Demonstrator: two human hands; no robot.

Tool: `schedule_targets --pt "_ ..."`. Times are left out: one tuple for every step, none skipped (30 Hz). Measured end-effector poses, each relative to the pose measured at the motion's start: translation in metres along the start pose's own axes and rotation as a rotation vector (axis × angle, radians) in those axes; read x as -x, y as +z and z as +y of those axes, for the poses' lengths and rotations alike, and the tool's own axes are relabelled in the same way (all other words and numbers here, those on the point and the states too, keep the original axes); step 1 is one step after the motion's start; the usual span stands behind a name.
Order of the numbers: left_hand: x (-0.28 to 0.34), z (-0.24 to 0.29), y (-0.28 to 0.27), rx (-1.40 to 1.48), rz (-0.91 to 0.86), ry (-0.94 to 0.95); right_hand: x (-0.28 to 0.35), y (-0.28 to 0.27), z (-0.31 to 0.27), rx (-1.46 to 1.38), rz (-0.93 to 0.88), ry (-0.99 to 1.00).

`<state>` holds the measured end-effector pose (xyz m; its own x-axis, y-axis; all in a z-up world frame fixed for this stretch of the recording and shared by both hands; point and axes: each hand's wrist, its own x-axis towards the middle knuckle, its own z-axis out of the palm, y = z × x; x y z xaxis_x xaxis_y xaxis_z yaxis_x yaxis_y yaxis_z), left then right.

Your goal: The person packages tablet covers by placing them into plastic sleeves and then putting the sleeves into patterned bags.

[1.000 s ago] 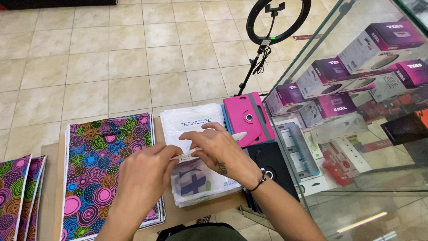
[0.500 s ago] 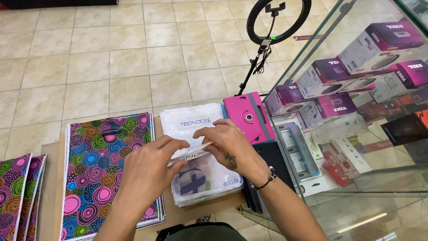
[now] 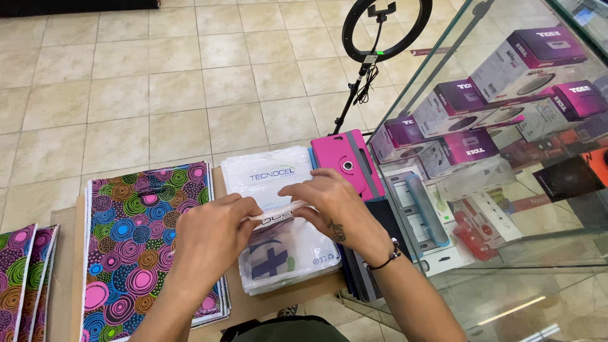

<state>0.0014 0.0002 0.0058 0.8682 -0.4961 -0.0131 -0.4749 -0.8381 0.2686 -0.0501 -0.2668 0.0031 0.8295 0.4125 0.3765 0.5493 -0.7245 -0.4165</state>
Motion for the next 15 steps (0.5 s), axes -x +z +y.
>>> schedule_targets --pt "-0.001 0.003 -0.005 -0.018 -0.067 -0.036 0.002 0.000 0.003 0.006 0.005 0.007" --pt "-0.002 0.005 -0.010 -0.035 -0.133 -0.072 0.005 0.000 0.005 0.011 0.010 0.014" --pt "-0.001 0.008 -0.012 -0.035 -0.133 -0.070 0.004 0.002 0.005 0.012 0.010 0.015" --pt "0.000 0.011 -0.015 -0.047 -0.139 -0.064 0.004 0.003 0.005 -0.012 0.041 0.012" --pt "0.001 0.013 -0.018 -0.059 -0.144 -0.060 0.003 0.005 0.005 -0.037 0.071 0.007" --pt "0.001 0.016 -0.014 -0.058 -0.143 -0.061 0.004 0.006 0.007 -0.036 0.071 0.006" --pt "0.000 0.019 -0.012 -0.030 -0.089 0.002 0.003 0.008 0.009 -0.043 0.074 0.026" --pt "0.000 0.022 -0.009 -0.002 -0.034 0.065 0.003 0.010 0.010 -0.050 0.078 0.045" --pt "-0.002 0.026 -0.005 -0.003 -0.034 0.065 0.003 0.011 0.010 -0.050 0.079 0.045" --pt "-0.004 0.029 0.000 -0.010 -0.022 0.069 0.003 0.011 0.009 -0.042 0.078 0.038" --pt "-0.006 0.032 0.004 -0.019 -0.011 0.073 0.002 0.011 0.009 -0.033 0.079 0.032" --pt "-0.007 0.032 0.001 -0.020 -0.010 0.073 0.001 0.011 0.008 -0.033 0.080 0.032" --pt "-0.008 0.033 -0.002 0.021 0.019 0.118 0.002 0.011 0.007 -0.060 0.090 0.080" --pt "-0.009 0.033 -0.004 0.061 0.047 0.163 0.002 0.012 0.006 -0.087 0.100 0.128" --pt "-0.010 0.032 -0.003 0.061 0.048 0.164 0.003 0.009 0.007 -0.086 0.101 0.128"
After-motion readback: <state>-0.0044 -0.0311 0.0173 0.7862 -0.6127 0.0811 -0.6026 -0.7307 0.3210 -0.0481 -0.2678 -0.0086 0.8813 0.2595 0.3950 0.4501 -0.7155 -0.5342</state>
